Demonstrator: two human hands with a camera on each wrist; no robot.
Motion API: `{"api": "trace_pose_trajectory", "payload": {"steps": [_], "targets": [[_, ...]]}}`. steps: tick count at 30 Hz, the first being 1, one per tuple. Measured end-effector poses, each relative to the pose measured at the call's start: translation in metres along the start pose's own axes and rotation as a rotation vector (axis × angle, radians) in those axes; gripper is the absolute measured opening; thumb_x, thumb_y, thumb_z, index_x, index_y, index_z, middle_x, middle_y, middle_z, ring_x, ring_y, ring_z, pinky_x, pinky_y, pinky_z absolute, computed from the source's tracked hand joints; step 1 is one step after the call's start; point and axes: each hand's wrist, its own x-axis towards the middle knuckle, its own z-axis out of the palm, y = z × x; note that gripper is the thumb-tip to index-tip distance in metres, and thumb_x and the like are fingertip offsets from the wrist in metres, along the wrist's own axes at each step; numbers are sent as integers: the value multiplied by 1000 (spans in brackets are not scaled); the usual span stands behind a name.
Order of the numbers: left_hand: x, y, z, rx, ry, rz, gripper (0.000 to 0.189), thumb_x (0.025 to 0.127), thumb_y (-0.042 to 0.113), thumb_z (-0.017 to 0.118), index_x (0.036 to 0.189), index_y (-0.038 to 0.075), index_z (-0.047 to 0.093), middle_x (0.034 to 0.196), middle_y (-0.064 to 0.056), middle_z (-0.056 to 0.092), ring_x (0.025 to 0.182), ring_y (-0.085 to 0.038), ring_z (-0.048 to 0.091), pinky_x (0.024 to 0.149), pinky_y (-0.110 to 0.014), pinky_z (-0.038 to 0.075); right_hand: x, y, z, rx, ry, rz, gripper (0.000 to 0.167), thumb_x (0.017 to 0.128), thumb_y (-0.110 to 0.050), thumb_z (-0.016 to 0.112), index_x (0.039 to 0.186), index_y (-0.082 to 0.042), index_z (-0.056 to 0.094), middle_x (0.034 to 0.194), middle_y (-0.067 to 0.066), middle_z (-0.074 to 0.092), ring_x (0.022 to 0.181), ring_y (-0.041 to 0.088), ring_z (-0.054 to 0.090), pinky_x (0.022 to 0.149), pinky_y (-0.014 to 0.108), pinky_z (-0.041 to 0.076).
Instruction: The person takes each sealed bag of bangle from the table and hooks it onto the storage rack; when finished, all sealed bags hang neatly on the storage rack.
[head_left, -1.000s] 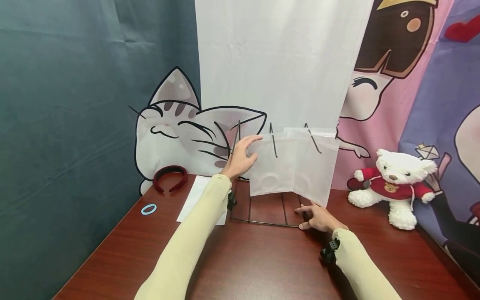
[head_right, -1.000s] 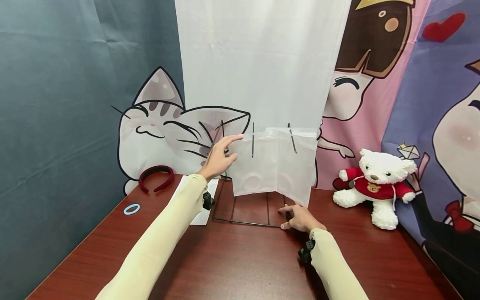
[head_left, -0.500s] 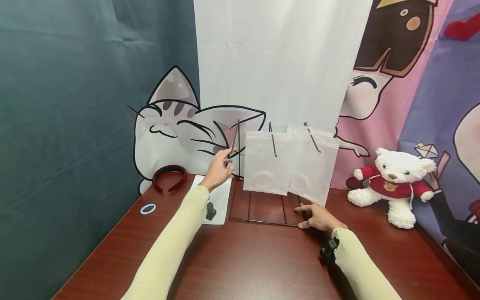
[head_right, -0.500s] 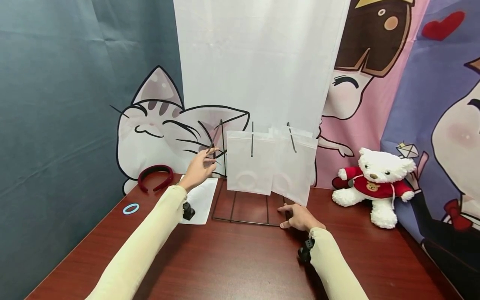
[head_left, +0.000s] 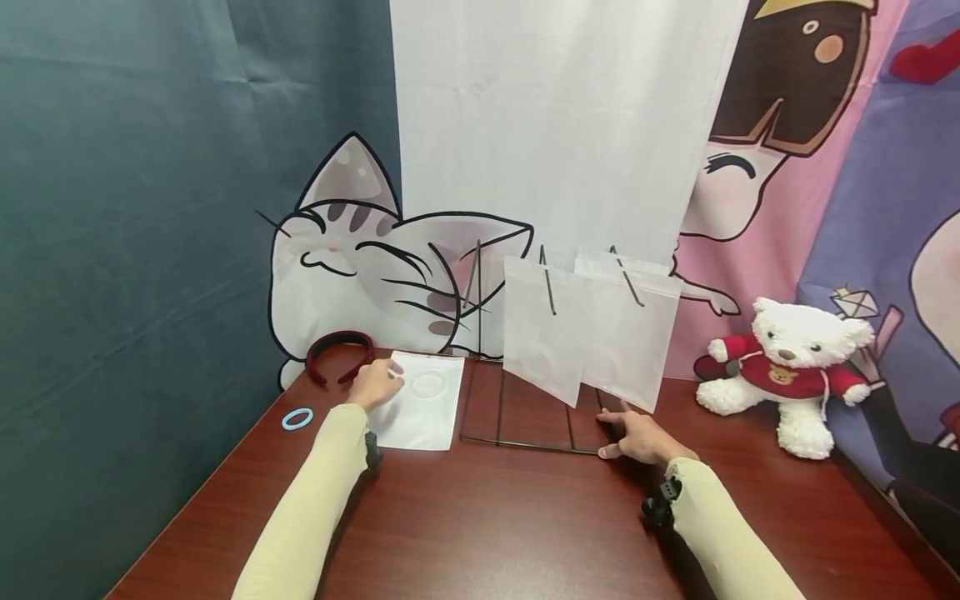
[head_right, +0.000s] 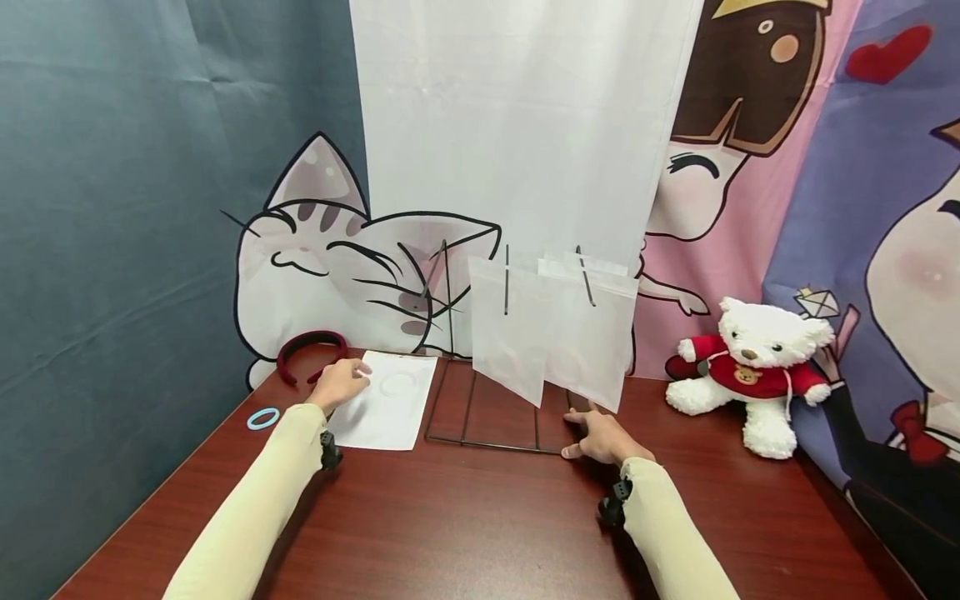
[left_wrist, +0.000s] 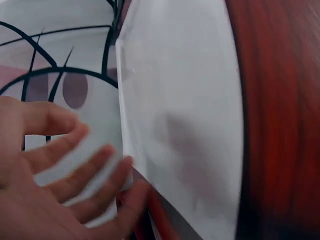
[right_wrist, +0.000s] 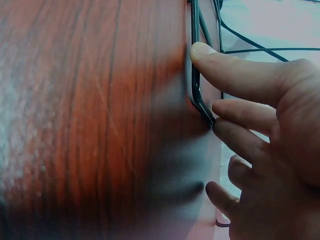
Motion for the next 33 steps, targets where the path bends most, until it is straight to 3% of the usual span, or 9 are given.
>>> {"api": "trace_pose_trajectory", "payload": {"steps": [5, 12, 18, 23, 29, 33], "targets": [[-6, -13, -2, 128, -62, -79, 39, 91, 22, 64, 124, 1, 64, 128, -24, 64, 113, -44, 59, 95, -62, 48, 1, 3, 1, -10, 10, -8, 71, 79, -26, 84, 140, -4, 57, 157, 39, 24, 142, 60, 29, 111, 69, 32], [-6, -16, 3, 168, -85, -85, 52, 84, 24, 73, 128, -1, 60, 129, -26, 62, 115, -44, 58, 97, -63, 47, 1, 5, 3, -17, 19, -16, 70, 78, -27, 85, 139, -4, 58, 151, 36, 39, 138, 56, 39, 109, 67, 36], [-6, -19, 6, 83, -76, -60, 51, 79, 6, 77, 128, -1, 60, 130, -27, 60, 116, -44, 54, 102, -62, 45, 1, 3, 0, -10, 18, -18, 70, 78, -26, 85, 139, -3, 58, 155, 42, 25, 141, 59, 31, 111, 68, 33], [-5, -27, 5, -11, -78, -35, 41, 78, 0, 73, 119, 1, 68, 125, -28, 62, 110, -40, 53, 99, -56, 47, 1, 1, 0, -18, 10, -1, 71, 78, -26, 85, 140, -4, 58, 156, 45, 16, 138, 61, 35, 109, 68, 35], [-6, -38, -3, -182, -113, -71, 43, 83, -5, 68, 125, 1, 67, 142, -31, 51, 118, -41, 50, 104, -57, 49, 1, 0, 1, -16, 10, 0, 71, 78, -26, 85, 139, -4, 58, 156, 44, 15, 138, 60, 34, 109, 68, 35], [-9, -42, -8, -243, -83, -33, 47, 86, -4, 67, 132, 3, 64, 148, -30, 47, 127, -42, 46, 109, -59, 43, 1, -1, 0, -26, 24, -4, 70, 77, -25, 86, 138, -4, 59, 155, 44, 21, 137, 59, 39, 108, 67, 36]]}}
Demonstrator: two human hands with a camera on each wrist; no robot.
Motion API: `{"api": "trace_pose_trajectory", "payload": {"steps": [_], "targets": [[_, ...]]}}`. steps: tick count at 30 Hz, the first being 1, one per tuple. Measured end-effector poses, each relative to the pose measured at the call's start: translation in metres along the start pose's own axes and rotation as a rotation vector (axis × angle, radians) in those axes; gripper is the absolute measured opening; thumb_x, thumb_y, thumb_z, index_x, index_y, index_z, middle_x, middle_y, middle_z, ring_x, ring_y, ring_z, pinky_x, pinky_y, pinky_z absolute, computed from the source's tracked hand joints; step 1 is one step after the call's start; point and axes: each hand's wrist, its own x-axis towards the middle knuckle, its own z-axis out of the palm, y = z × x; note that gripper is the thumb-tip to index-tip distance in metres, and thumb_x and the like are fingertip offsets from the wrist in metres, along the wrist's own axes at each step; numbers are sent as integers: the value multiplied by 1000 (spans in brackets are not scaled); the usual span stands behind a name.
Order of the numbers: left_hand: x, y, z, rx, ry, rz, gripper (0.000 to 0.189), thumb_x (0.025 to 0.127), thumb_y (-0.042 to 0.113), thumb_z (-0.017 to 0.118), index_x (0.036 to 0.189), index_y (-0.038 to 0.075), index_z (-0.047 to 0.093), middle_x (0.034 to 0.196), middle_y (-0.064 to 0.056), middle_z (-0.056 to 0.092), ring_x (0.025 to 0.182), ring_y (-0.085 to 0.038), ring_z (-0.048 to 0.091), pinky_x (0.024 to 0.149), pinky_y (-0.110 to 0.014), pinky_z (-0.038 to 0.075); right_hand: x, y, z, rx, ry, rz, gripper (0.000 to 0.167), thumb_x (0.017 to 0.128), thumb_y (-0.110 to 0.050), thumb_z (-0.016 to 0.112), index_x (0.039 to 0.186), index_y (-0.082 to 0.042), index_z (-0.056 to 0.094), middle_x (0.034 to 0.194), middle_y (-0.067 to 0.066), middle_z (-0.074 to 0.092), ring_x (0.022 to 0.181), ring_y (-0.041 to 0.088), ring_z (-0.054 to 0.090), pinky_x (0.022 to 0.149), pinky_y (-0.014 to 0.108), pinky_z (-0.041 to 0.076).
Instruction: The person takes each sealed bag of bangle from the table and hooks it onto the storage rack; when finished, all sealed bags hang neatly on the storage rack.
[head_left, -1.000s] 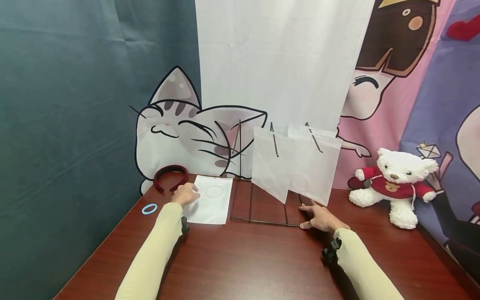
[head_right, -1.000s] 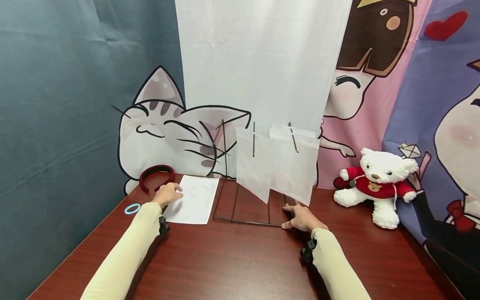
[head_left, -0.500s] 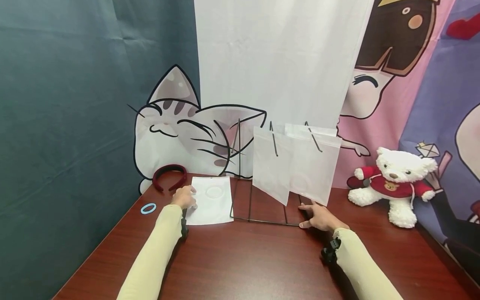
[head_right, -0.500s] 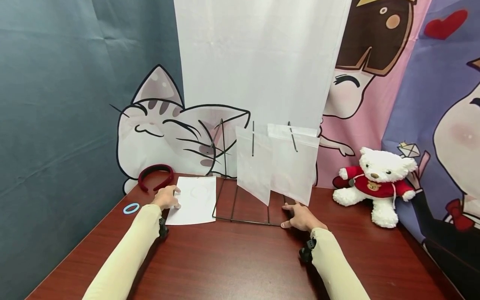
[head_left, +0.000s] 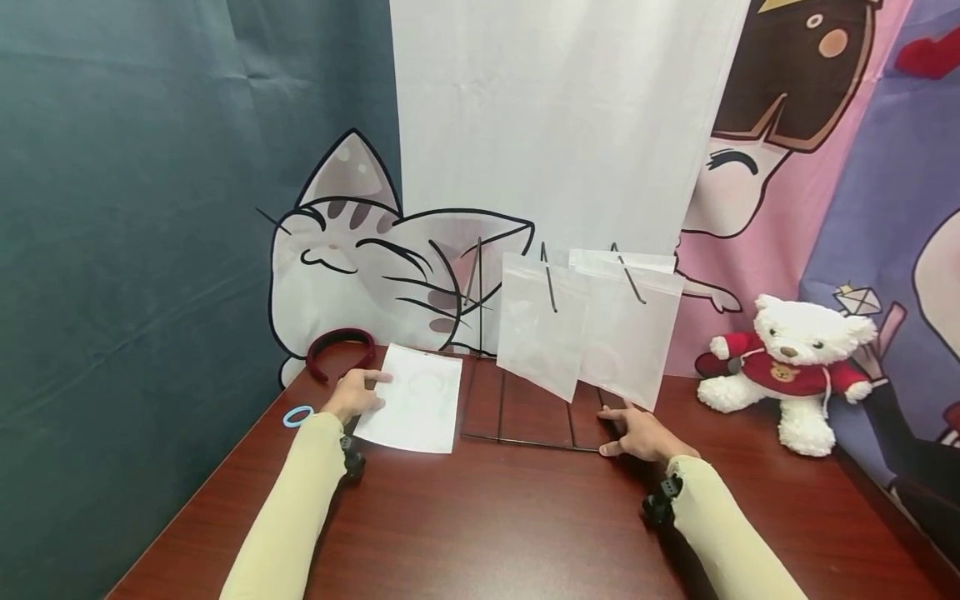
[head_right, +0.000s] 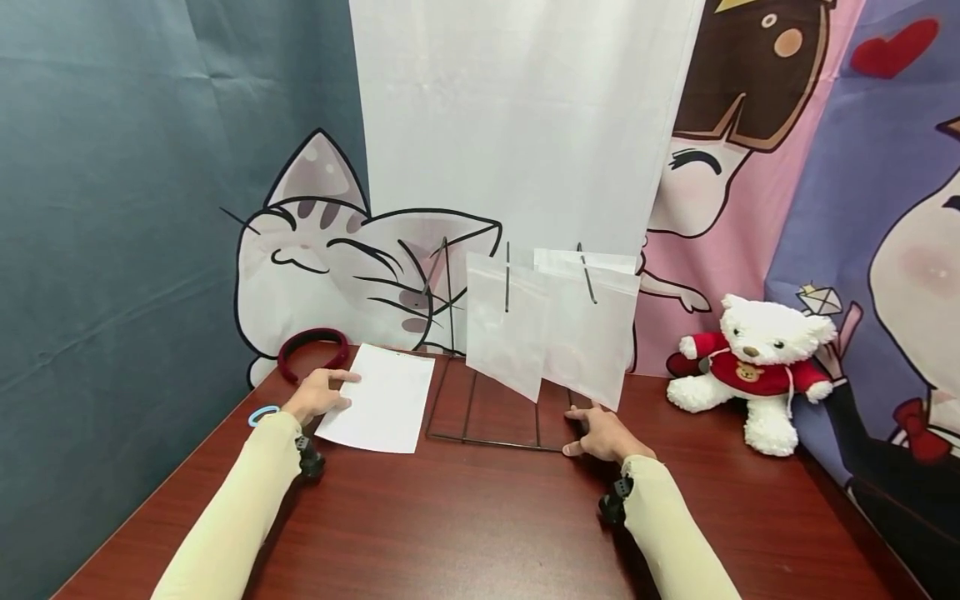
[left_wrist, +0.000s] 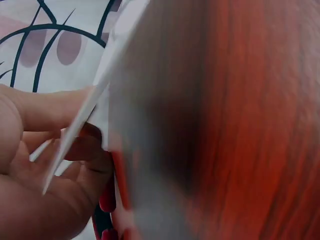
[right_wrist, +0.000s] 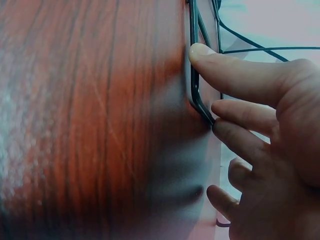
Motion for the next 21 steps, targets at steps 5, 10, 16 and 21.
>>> {"api": "trace_pose_trajectory", "payload": {"steps": [5, 10, 16, 21], "targets": [[-3, -4, -3, -26, 63, 89, 48, 88, -1, 68, 135, 11, 64, 147, -25, 51, 125, -38, 48, 105, -55, 47, 0, 0, 0, 3, 2, 3, 70, 78, -25, 86, 139, -5, 59, 148, 35, 43, 130, 49, 51, 106, 62, 42], [-7, -5, -7, -13, 137, 209, 48, 86, -4, 68, 130, 15, 69, 128, -21, 63, 103, -29, 53, 86, -39, 47, 0, -1, 0, 11, -6, 8, 70, 78, -24, 85, 139, -5, 59, 152, 38, 36, 133, 54, 46, 107, 64, 40], [-15, -3, -15, -61, 144, 343, 49, 85, -6, 67, 128, 15, 70, 111, -18, 69, 86, -23, 53, 74, -28, 44, 0, -1, -1, 14, -7, 23, 70, 78, -23, 85, 139, -3, 58, 157, 40, 23, 142, 60, 28, 112, 69, 31], [-23, -4, -22, -107, 100, 395, 50, 87, -5, 69, 132, 17, 68, 135, -15, 64, 93, -24, 58, 76, -24, 50, 0, 0, -1, 11, -9, 20, 70, 78, -25, 85, 139, -3, 58, 156, 43, 18, 140, 62, 29, 111, 70, 31]]}}
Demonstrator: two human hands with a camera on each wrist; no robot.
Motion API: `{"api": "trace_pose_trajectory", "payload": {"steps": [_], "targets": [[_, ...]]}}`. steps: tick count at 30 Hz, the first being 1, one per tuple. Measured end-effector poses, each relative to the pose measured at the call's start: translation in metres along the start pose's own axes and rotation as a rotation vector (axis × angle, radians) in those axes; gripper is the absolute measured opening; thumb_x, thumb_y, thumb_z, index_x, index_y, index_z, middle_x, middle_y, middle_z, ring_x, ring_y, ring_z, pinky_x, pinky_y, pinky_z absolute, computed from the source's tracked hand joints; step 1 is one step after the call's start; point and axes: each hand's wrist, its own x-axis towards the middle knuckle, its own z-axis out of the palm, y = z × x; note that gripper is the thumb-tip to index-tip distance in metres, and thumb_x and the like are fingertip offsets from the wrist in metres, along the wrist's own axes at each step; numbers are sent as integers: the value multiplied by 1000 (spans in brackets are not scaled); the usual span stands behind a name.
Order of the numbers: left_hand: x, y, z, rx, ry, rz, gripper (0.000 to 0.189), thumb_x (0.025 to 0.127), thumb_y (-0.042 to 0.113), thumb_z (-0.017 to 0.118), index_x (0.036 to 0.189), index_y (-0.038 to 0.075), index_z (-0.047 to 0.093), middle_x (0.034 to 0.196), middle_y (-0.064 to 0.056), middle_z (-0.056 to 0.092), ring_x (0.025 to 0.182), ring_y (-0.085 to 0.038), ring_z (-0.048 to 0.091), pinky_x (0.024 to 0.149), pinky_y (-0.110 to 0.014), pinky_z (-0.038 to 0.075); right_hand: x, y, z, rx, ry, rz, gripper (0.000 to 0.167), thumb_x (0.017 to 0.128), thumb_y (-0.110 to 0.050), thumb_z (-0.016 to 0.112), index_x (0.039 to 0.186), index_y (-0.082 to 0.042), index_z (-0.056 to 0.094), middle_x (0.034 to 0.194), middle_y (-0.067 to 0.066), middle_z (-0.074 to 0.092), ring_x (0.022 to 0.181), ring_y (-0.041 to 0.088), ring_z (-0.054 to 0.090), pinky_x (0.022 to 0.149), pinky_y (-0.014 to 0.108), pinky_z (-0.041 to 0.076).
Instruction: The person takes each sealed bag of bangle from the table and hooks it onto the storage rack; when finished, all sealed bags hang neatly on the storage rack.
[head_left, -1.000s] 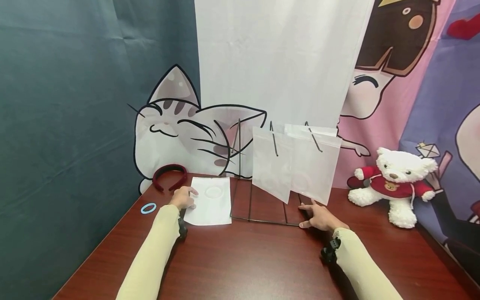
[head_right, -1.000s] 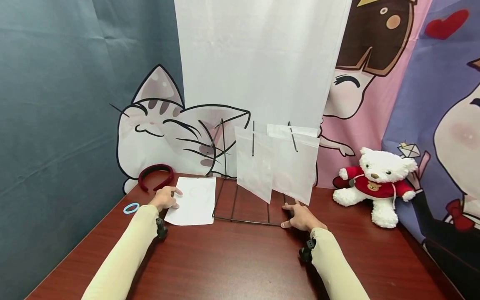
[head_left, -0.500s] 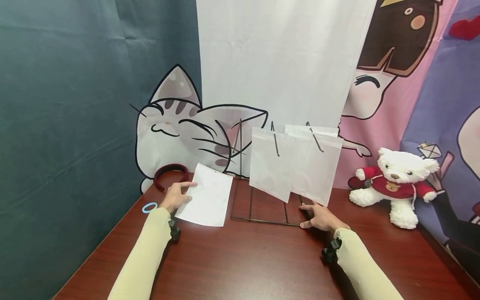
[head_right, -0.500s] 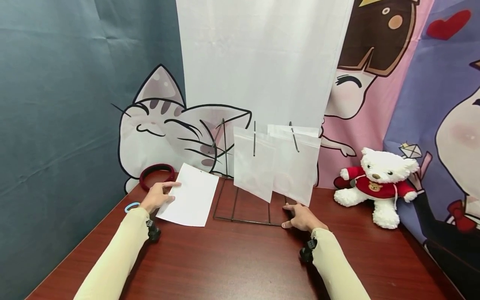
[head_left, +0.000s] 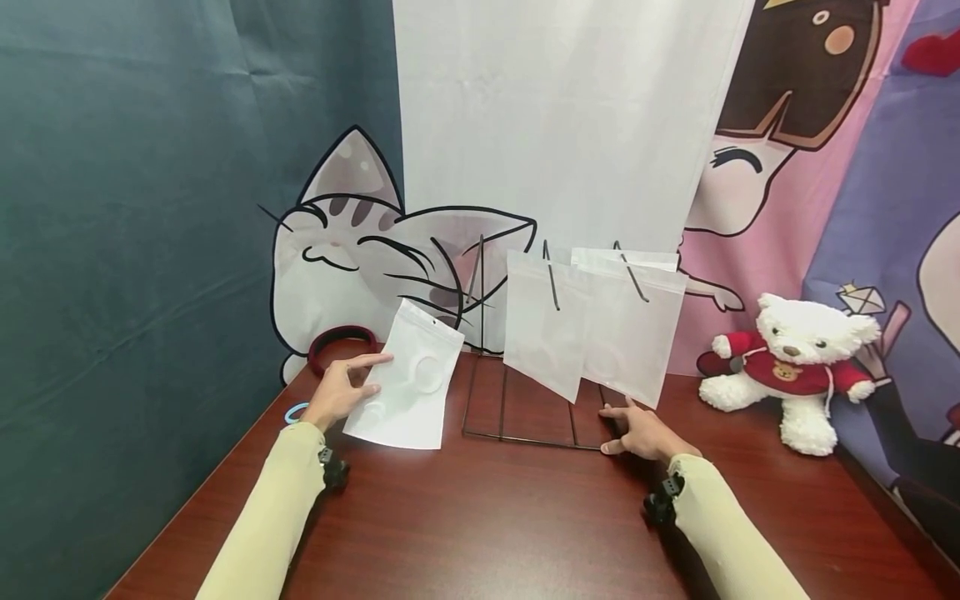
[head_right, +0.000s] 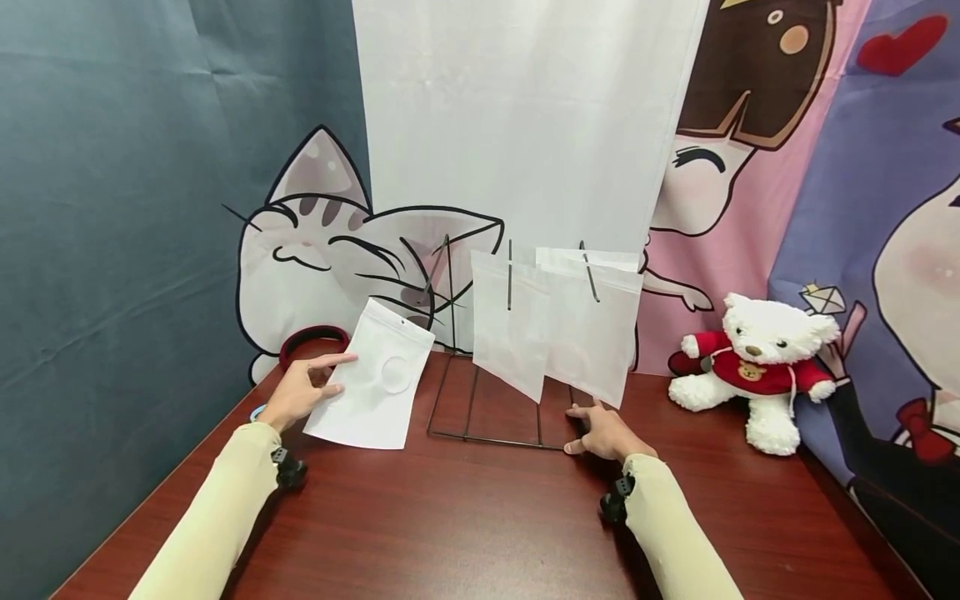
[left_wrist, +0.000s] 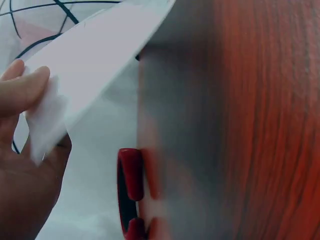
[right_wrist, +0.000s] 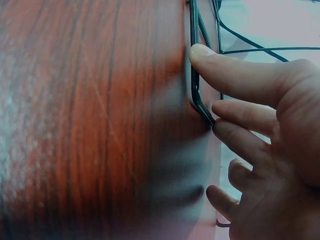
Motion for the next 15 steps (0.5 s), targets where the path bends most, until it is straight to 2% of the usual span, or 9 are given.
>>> {"api": "trace_pose_trajectory", "payload": {"steps": [4, 6, 11, 13, 15], "targets": [[-6, 5, -7, -43, -53, 61, 49, 88, -4, 70, 134, 15, 66, 141, -16, 60, 101, -28, 60, 78, -24, 53, 1, 1, 0, -5, 1, -4, 70, 78, -25, 85, 139, -4, 58, 157, 41, 21, 141, 60, 30, 111, 69, 32], [-9, 10, -9, -59, -79, 96, 49, 88, -3, 71, 134, 14, 66, 142, -16, 60, 109, -25, 60, 82, -22, 53, 1, 2, 0, -5, 1, -9, 69, 78, -25, 85, 139, -4, 58, 156, 40, 26, 141, 58, 33, 111, 68, 33], [-13, 28, -12, -107, -123, 154, 47, 88, -1, 72, 131, 18, 68, 138, -9, 65, 126, -3, 54, 98, -11, 44, 2, 3, 0, -12, 2, -26, 69, 78, -25, 85, 138, -4, 59, 144, 34, 48, 131, 51, 49, 106, 63, 40], [-14, 36, -12, -137, -142, 176, 45, 88, 0, 73, 129, 19, 69, 136, -7, 66, 126, 5, 53, 103, -8, 41, 2, 3, 1, -16, 3, -26, 69, 78, -25, 85, 138, -4, 59, 142, 33, 50, 128, 49, 51, 105, 63, 41], [-16, 45, -12, -167, -162, 209, 43, 88, 1, 73, 128, 18, 70, 134, -7, 68, 125, 7, 54, 105, -8, 39, 1, 2, 1, -12, 4, -17, 69, 78, -26, 85, 138, -5, 59, 146, 35, 45, 131, 51, 48, 107, 64, 40]]}}
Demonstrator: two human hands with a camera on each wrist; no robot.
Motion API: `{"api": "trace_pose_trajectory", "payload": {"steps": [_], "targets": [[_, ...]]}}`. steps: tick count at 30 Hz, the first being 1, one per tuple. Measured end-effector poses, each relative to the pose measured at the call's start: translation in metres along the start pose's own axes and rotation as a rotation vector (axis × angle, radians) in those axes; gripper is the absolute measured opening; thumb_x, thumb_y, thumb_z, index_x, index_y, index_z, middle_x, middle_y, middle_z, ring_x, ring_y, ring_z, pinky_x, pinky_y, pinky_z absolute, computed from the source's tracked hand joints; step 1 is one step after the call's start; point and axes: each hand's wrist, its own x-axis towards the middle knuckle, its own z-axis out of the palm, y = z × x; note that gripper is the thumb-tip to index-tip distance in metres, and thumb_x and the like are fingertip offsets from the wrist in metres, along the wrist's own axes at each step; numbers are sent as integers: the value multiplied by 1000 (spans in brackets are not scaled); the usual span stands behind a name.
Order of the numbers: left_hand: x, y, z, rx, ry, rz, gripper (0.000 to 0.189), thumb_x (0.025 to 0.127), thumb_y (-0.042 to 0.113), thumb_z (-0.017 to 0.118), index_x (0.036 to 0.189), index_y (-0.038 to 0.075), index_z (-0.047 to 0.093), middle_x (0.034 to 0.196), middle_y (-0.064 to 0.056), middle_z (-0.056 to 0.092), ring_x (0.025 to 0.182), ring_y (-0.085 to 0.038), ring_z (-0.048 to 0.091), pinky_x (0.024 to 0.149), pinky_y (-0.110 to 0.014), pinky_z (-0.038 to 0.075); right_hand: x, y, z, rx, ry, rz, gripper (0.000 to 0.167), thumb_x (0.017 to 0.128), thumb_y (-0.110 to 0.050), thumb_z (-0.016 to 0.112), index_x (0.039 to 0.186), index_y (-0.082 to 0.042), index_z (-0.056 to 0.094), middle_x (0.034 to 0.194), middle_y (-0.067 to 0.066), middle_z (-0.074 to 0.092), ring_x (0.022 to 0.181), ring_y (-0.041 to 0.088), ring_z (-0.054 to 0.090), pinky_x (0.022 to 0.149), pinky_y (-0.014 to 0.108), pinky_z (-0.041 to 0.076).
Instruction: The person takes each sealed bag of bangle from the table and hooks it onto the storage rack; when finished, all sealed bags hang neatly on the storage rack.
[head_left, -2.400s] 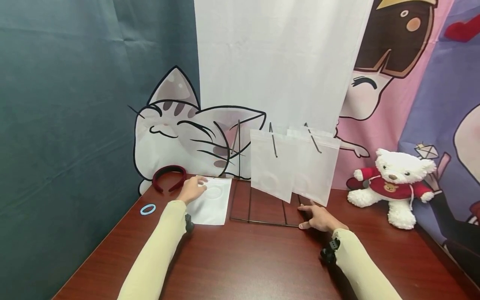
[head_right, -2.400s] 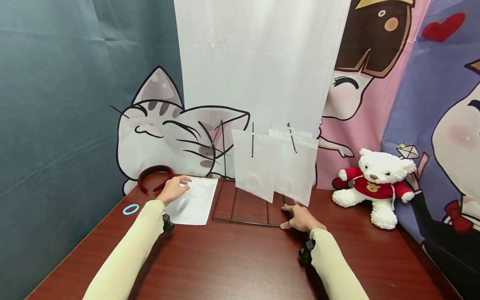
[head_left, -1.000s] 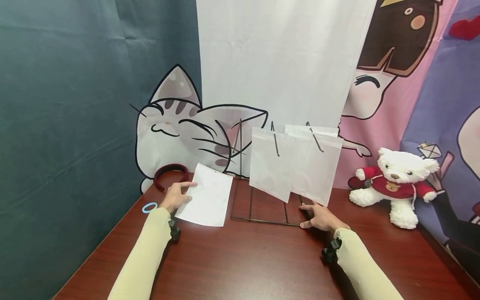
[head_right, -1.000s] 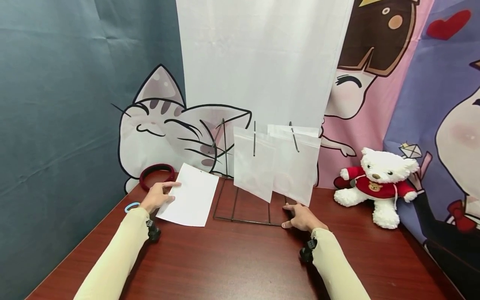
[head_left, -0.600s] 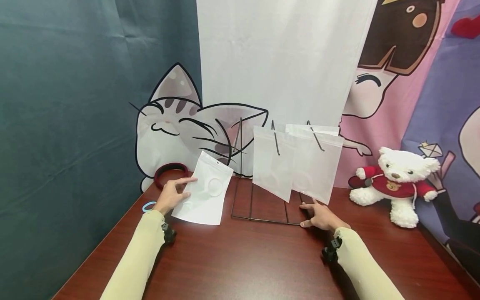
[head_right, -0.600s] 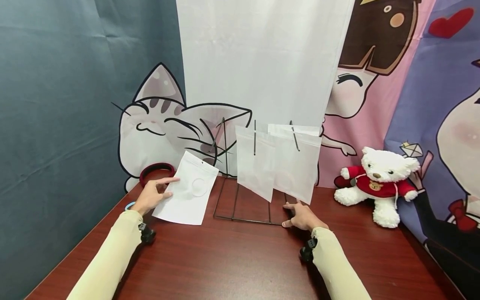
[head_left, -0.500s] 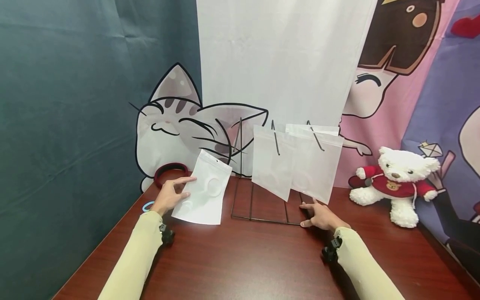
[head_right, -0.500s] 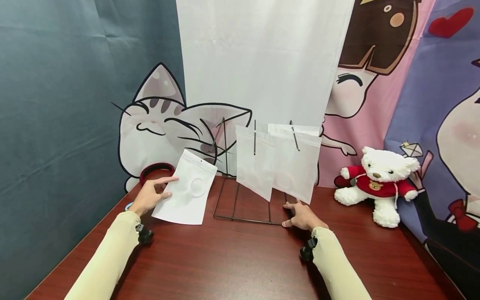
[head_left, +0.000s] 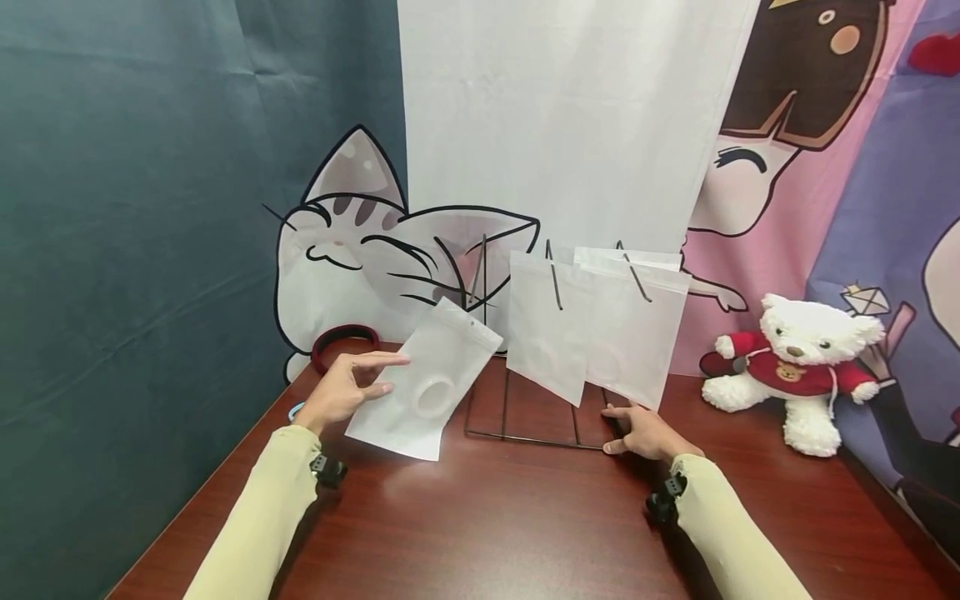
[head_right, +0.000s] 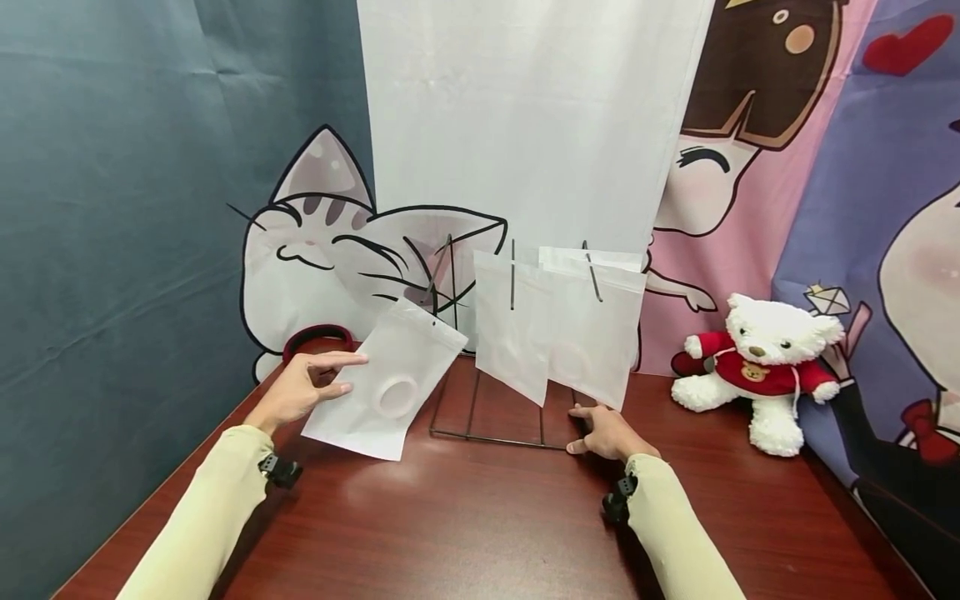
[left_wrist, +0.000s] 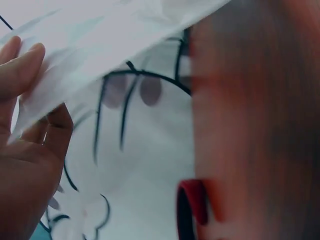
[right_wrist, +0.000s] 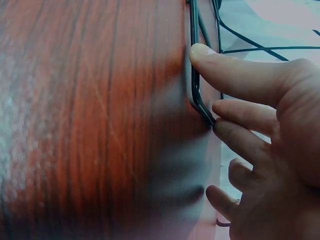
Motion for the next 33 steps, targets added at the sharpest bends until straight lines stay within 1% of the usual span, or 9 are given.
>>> {"api": "trace_pose_trajectory", "payload": {"steps": [6, 8, 12, 17, 19, 21, 25, 28, 33], "targets": [[-3, 25, 6, -79, -38, 81, 39, 87, 0, 74, 126, 7, 70, 125, 4, 72, 123, 4, 58, 106, -11, 42, -2, -1, -1, -8, 1, -5, 71, 78, -27, 85, 139, -4, 58, 155, 44, 21, 140, 60, 31, 110, 68, 33], [-5, 32, 8, -96, -35, 110, 39, 87, 0, 74, 125, 3, 70, 123, 9, 72, 123, 2, 59, 106, -13, 43, -2, -1, -1, -16, 5, -10, 71, 78, -27, 85, 139, -4, 58, 155, 45, 20, 140, 61, 30, 110, 69, 34], [-10, 38, 10, -147, -1, 122, 39, 86, 0, 75, 125, 0, 69, 121, 15, 72, 120, -1, 62, 106, -15, 44, -3, -1, -1, -18, 14, -10, 71, 78, -27, 85, 139, -4, 59, 154, 45, 20, 139, 62, 31, 109, 69, 35], [-18, 35, 10, -286, 59, 119, 41, 86, -6, 72, 127, -5, 65, 123, 13, 70, 117, -5, 63, 98, -18, 52, -4, -2, -1, -16, 18, -21, 70, 78, -27, 85, 138, -4, 59, 154, 45, 21, 139, 62, 31, 109, 69, 34], [-20, 32, 9, -323, 84, 120, 42, 85, -8, 71, 127, -6, 65, 123, 14, 70, 118, -5, 62, 97, -18, 51, -4, -2, -1, -21, 20, -28, 70, 78, -27, 86, 138, -4, 59, 153, 43, 29, 138, 60, 36, 108, 68, 36], [-20, 30, 9, -341, 111, 115, 43, 85, -9, 71, 128, -2, 66, 124, 14, 70, 121, -3, 61, 99, -17, 49, -4, -2, -2, -20, 21, -31, 71, 77, -27, 86, 138, -4, 59, 150, 39, 38, 135, 56, 42, 106, 66, 39], [-18, 24, 9, -354, 145, 67, 46, 86, -7, 71, 130, 6, 67, 129, 13, 68, 118, -2, 62, 94, -18, 52, -5, -2, -3, -20, 17, -32, 71, 77, -27, 86, 139, -3, 58, 142, 33, 50, 128, 50, 51, 104, 63, 42], [-16, 19, 11, -372, 144, 36, 47, 87, -5, 71, 132, 8, 66, 134, 13, 64, 108, -2, 66, 85, -21, 56, -5, -2, -3, -20, 16, -29, 71, 77, -27, 86, 139, -3, 58, 146, 37, 45, 131, 53, 48, 105, 64, 41], [-12, 14, 15, -429, 125, 7, 49, 89, -3, 70, 137, 7, 62, 119, 9, 73, 100, -5, 70, 83, -24, 58, -3, -1, -1, -12, 9, -17, 71, 78, -27, 85, 139, -3, 58, 154, 44, 23, 138, 61, 34, 109, 68, 35]]}}
